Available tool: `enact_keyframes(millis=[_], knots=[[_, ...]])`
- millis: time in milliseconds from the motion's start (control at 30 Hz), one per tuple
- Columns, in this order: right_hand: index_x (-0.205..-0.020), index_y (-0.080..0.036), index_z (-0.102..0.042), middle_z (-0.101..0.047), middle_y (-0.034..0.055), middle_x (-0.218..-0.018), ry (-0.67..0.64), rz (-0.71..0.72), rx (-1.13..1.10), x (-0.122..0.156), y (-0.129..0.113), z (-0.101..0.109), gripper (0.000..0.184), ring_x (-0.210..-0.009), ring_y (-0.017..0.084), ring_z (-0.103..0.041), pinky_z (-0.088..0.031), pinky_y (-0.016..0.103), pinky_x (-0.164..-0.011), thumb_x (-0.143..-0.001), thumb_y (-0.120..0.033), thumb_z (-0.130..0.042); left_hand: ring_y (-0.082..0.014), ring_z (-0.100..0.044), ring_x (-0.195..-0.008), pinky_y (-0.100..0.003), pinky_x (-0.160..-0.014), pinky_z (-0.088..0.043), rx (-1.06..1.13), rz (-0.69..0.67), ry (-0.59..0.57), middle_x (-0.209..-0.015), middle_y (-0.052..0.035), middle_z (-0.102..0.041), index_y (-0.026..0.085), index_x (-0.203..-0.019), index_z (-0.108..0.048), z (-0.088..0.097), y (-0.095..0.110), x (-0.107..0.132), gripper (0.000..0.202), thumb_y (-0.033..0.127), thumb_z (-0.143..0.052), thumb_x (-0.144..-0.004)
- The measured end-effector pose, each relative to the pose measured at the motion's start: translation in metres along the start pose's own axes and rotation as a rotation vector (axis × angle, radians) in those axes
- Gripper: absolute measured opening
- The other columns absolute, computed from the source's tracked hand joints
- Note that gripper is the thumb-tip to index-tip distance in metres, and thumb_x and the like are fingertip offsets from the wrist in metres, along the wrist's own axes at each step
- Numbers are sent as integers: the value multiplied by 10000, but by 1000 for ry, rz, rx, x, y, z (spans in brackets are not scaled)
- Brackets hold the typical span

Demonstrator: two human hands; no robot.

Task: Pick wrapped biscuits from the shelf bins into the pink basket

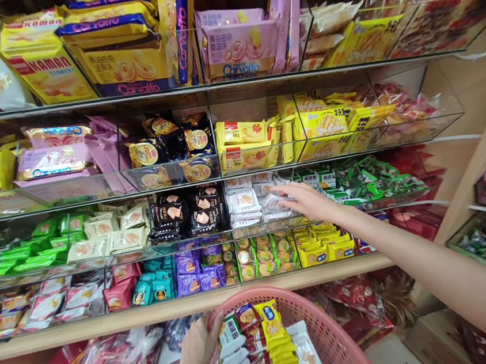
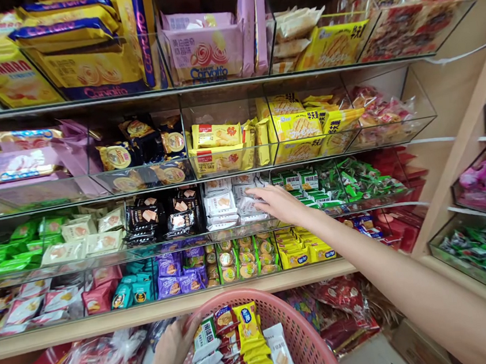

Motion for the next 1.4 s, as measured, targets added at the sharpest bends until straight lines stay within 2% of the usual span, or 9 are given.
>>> enact_keyframes(millis=[167,233,300,400,500,600,1067,1267,1400], knots=[[-1256,-209,-533,-682,68,-1030,318,-124,-295,32,-13,36,405,-941,218,-631,-490,401,-867,-877,-353,-529,-279,-680,-956,-306,-717,-456,7,-9,-2,-915,-130,-729,218,-950,-604,1,1,1,490,556,-253,-901],[-1271,-228,-514,-681,54,-1004,392,-242,-495,61,-22,32,442,-886,199,-643,-516,380,-823,-857,-376,-562,-287,-681,-952,-318,-719,-456,1,-15,-2,-915,-133,-729,223,-952,-606,1,3,1,486,555,-254,-900],[-1288,-241,-491,-685,49,-994,360,-385,-695,97,-33,6,490,-850,190,-650,-541,356,-761,-834,-395,-593,-303,-681,-945,-330,-712,-456,-6,-11,-3,-897,-141,-728,221,-941,-610,2,3,1,503,571,-251,-894],[-1290,-235,-468,-691,47,-973,169,-562,-903,156,-53,-61,495,-838,184,-651,-547,332,-731,-836,-400,-573,-299,-683,-942,-324,-709,-454,-6,2,-10,-878,-143,-728,218,-929,-617,2,4,1,533,595,-244,-885],[-1240,-207,-499,-698,40,-888,34,-698,-879,209,-63,-124,435,-782,187,-647,-535,328,-717,-844,-386,-511,-279,-683,-944,-312,-719,-453,-13,9,-23,-899,-140,-730,216,-979,-614,2,4,1,549,605,-239,-883],[-1167,-218,-543,-708,38,-880,-51,-772,-763,241,-64,-163,376,-777,205,-657,-521,339,-723,-833,-376,-471,-275,-681,-952,-308,-721,-453,-19,4,-27,-921,-140,-729,218,-987,-609,1,4,1,559,612,-226,-881],[-1118,-197,-539,-661,26,-763,-158,-793,-671,247,-64,-216,369,-729,219,-645,-483,325,-670,-793,-330,-427,-283,-684,-937,-315,-718,-459,-16,6,-34,-894,-138,-726,226,-945,-610,-1,1,-1,594,635,-186,-871],[-1130,-172,-549,-683,48,-777,-218,-776,-489,248,-65,-212,378,-727,227,-652,-472,317,-645,-810,-301,-396,-292,-687,-917,-329,-702,-466,-30,-7,-26,-874,-134,-729,239,-944,-604,-1,1,-3,606,650,-166,-864],[-1155,-148,-548,-711,97,-917,-271,-757,-433,247,-67,-207,385,-838,235,-670,-476,315,-716,-834,-282,-381,-296,-687,-919,-335,-707,-467,-38,0,-26,-872,-140,-727,237,-942,-605,-2,0,-3,618,661,-163,-858]])
Point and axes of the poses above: each hand's wrist, its own x-axis away from the middle knuckle, its own z-axis out of the back of the hand, y = z × x, the point moved 6 cm from there along -x, towards the middle knuckle
